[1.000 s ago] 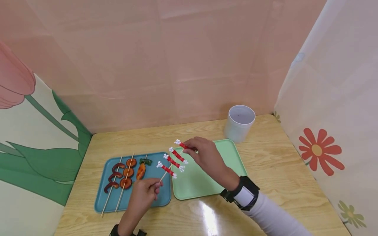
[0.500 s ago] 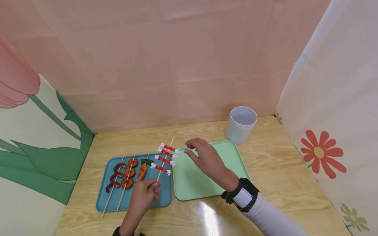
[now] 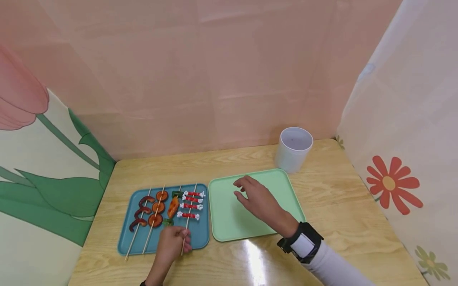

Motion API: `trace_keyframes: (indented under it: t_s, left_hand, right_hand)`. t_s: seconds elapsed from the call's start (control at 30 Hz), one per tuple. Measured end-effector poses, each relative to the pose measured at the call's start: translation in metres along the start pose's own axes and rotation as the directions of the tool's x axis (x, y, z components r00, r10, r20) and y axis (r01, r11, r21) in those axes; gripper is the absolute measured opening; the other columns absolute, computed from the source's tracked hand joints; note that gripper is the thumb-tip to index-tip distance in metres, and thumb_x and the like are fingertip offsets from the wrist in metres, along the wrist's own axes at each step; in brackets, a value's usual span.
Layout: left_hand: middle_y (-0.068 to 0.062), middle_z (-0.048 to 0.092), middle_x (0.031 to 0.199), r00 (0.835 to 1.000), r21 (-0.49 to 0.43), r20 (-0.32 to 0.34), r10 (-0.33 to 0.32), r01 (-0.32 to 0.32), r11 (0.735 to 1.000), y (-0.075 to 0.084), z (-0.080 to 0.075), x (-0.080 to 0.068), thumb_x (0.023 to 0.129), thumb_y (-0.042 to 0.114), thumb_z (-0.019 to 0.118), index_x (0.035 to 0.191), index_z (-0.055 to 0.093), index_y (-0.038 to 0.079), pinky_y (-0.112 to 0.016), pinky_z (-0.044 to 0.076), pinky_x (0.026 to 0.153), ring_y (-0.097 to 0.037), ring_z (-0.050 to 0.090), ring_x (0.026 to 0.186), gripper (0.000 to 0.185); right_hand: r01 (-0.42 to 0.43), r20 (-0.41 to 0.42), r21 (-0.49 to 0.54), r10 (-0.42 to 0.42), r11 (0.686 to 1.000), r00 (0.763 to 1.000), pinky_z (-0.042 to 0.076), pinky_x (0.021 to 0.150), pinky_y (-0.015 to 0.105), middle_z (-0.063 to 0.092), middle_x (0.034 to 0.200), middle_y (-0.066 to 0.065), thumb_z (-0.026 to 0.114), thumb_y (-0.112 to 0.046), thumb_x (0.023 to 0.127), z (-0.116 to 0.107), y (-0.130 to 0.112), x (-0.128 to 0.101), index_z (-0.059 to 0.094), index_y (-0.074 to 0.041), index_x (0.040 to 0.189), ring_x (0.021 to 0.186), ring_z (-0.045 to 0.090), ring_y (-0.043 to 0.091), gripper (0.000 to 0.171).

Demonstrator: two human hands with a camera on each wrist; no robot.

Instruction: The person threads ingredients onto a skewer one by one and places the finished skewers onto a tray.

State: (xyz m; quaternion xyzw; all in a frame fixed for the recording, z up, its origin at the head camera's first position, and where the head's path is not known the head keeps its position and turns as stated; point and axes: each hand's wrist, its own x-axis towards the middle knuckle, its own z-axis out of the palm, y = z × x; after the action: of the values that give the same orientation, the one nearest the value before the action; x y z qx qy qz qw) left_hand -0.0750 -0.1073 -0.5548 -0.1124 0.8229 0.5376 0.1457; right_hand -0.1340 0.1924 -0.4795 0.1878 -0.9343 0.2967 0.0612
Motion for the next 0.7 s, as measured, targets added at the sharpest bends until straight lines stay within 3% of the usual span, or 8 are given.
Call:
trace_keyframes:
  t_s: [0.2, 0.3, 0.37, 0.47, 0.53, 0.7]
  left_hand:
    - [-0.009, 0.067, 0.066, 0.998, 0.043, 0.034, -0.045, 0.043, 0.998, -0.005, 0.005, 0.002, 0.098, -0.002, 0.055, 0.093, 0.073, -0.009, -0.032, 0.057, 0.048, -0.017, 0.069, 0.052, 0.019]
    - [-0.007, 0.067, 0.065, 0.998, 0.149, 0.028, -0.054, 0.049, 0.988, -0.002, 0.004, 0.002, 0.098, 0.002, 0.059, 0.095, 0.074, -0.006, -0.030, 0.054, 0.047, -0.016, 0.067, 0.051, 0.017]
    - [-0.004, 0.066, 0.065, 0.999, 0.286, 0.014, -0.029, 0.023, 0.958, 0.002, 0.002, 0.003, 0.097, 0.007, 0.064, 0.091, 0.077, -0.001, -0.030, 0.050, 0.050, -0.014, 0.064, 0.054, 0.016]
    - [0.000, 0.066, 0.066, 1.000, 0.481, -0.009, 0.030, -0.022, 0.876, 0.007, -0.001, 0.005, 0.093, 0.015, 0.072, 0.081, 0.079, 0.007, -0.031, 0.045, 0.055, -0.014, 0.060, 0.059, 0.016]
    - [0.001, 0.065, 0.066, 0.998, 0.561, -0.019, 0.055, -0.035, 0.827, 0.008, -0.003, 0.006, 0.091, 0.020, 0.076, 0.075, 0.078, 0.010, -0.032, 0.042, 0.057, -0.014, 0.057, 0.061, 0.019]
    - [0.002, 0.064, 0.064, 0.999, 0.597, -0.008, 0.031, -0.020, 0.802, 0.010, -0.007, 0.007, 0.088, 0.023, 0.081, 0.070, 0.077, 0.012, -0.032, 0.042, 0.057, -0.015, 0.056, 0.060, 0.021]
  right_hand:
    - [0.018, 0.026, -0.009, -0.017, 1.000, 1.000, 0.059, 0.083, 0.035, 0.069, 0.115, 0.002, 0.070, -0.020, 0.098, 0.003, 0.006, -0.006, 0.066, -0.011, 0.118, 0.097, 0.072, 0.017, 0.022]
    - [0.005, 0.032, -0.006, -0.005, 1.000, 0.999, 0.058, 0.082, 0.033, 0.069, 0.114, 0.002, 0.070, -0.019, 0.098, 0.004, 0.008, -0.009, 0.066, -0.011, 0.117, 0.095, 0.071, 0.016, 0.022]
    - [-0.002, 0.031, -0.007, 0.002, 1.000, 1.000, 0.057, 0.080, 0.032, 0.069, 0.113, 0.001, 0.071, -0.018, 0.097, 0.004, 0.009, -0.010, 0.066, -0.011, 0.117, 0.094, 0.071, 0.016, 0.022]
    - [0.001, 0.026, -0.008, -0.001, 1.000, 1.000, 0.057, 0.078, 0.030, 0.069, 0.112, 0.002, 0.071, -0.018, 0.097, 0.005, 0.010, -0.011, 0.066, -0.010, 0.117, 0.092, 0.070, 0.016, 0.022]
    - [0.005, 0.023, -0.004, -0.005, 1.000, 1.000, 0.057, 0.078, 0.030, 0.069, 0.112, 0.002, 0.071, -0.017, 0.097, 0.005, 0.010, -0.012, 0.066, -0.010, 0.116, 0.091, 0.070, 0.016, 0.021]
    - [0.002, 0.006, -0.017, -0.002, 1.000, 1.000, 0.057, 0.077, 0.029, 0.069, 0.111, 0.001, 0.070, -0.017, 0.097, 0.004, 0.013, -0.014, 0.066, -0.011, 0.116, 0.091, 0.070, 0.014, 0.020]
